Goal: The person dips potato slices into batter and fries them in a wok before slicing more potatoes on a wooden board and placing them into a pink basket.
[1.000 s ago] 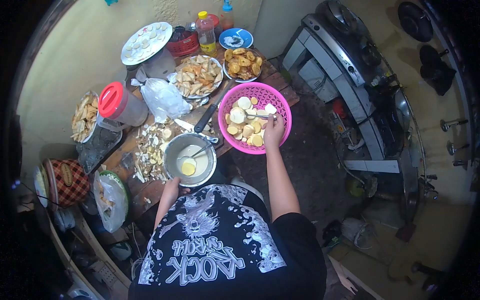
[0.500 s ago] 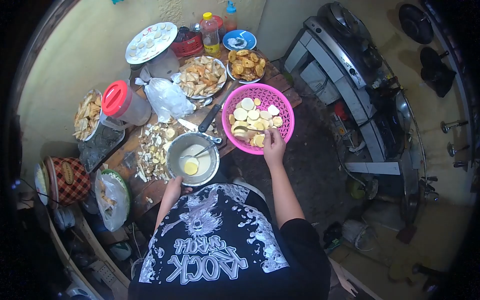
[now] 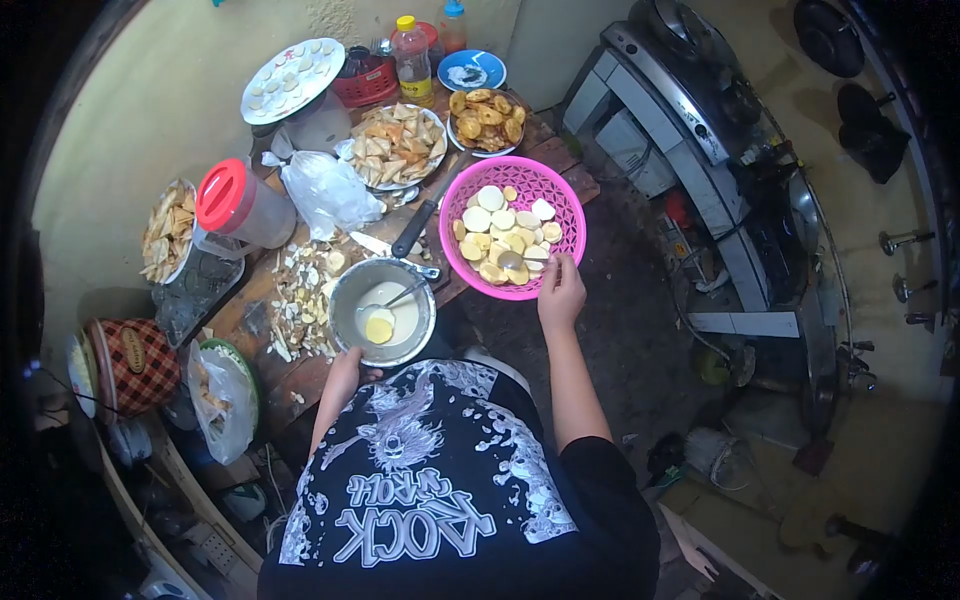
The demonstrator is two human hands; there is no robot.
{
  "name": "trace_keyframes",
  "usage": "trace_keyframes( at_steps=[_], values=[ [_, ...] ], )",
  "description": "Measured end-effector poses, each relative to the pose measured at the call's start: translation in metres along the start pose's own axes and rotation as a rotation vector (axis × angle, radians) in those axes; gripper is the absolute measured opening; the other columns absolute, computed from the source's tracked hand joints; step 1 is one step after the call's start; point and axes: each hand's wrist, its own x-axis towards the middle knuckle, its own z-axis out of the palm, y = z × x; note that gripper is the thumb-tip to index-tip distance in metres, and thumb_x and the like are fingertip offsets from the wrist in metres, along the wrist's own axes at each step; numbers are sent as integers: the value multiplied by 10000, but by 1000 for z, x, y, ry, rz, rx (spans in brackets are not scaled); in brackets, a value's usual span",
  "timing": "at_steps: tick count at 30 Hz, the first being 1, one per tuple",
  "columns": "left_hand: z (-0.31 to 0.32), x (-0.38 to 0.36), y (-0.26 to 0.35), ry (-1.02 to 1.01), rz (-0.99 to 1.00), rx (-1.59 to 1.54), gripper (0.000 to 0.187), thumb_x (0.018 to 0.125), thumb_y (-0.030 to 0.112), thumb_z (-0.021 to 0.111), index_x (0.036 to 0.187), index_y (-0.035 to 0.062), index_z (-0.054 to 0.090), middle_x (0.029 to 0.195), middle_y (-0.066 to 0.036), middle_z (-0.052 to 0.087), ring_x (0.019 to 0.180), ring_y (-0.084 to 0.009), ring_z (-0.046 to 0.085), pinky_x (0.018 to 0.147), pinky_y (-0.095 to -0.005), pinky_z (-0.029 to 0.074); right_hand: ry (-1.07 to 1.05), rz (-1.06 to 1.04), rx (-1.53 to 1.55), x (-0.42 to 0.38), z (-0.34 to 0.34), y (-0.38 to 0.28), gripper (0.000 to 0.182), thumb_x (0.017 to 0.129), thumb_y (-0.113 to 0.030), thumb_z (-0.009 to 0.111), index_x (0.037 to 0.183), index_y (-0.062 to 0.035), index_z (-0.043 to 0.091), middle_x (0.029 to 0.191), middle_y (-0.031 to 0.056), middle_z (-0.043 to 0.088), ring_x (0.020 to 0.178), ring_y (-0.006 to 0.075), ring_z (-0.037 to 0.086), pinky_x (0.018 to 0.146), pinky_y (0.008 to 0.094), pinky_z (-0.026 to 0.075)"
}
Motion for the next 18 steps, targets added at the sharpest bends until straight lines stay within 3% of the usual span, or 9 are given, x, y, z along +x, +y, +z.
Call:
trace_keyframes(
  at_steps=[3, 6, 9, 12, 15, 18],
  values=[
    [1, 0, 1, -2, -1, -15, 320, 895, 176, 364, 1057, -67, 494, 855, -116, 629, 595, -156, 628, 508, -236, 469, -27, 44, 44, -8, 5, 4, 123, 905, -127, 527, 891, -10, 563, 658, 77, 573, 547, 128, 546, 505, 271, 426],
    [3, -2, 5, 6, -17, -14, 319, 895, 175, 364, 1060, -65, 492, 850, -115, 628, 592, -153, 625, 509, -235, 469, -81, 50, 5, -9, 4, 5, 121, 895, -126, 516, 894, -15, 565, 749, 138, 608, 655, 294, 612, 589, 351, 473],
    [-2, 3, 1, -33, 5, -8, 386, 897, 222, 393, 1086, -113, 426, 902, -172, 590, 643, -211, 636, 564, -264, 511, -22, -39, -52, -5, -5, -4, 114, 897, -110, 502, 899, -15, 565, 750, 148, 601, 696, 327, 610, 616, 365, 474],
    [0, 2, 4, -22, 5, 10, 389, 899, 224, 390, 1084, -116, 427, 896, -174, 589, 640, -214, 637, 560, -265, 511, -25, -134, 11, 0, -3, 0, 123, 906, -116, 494, 899, -12, 558, 735, 146, 601, 662, 289, 620, 594, 352, 474],
    [0, 5, 3, -34, 8, 5, 388, 904, 225, 383, 1079, -118, 431, 892, -173, 590, 637, -213, 638, 558, -265, 512, -225, 136, 219, -5, 2, 11, 131, 912, -128, 496, 898, -10, 551, 707, 137, 599, 607, 231, 617, 567, 329, 469],
    [0, 6, 3, -39, 19, 25, 389, 909, 229, 377, 1078, -117, 433, 893, -171, 592, 636, -210, 640, 557, -265, 512, -217, 90, 177, -3, 4, 11, 137, 916, -136, 497, 894, -10, 544, 675, 118, 591, 563, 182, 602, 541, 304, 459]
  ],
)
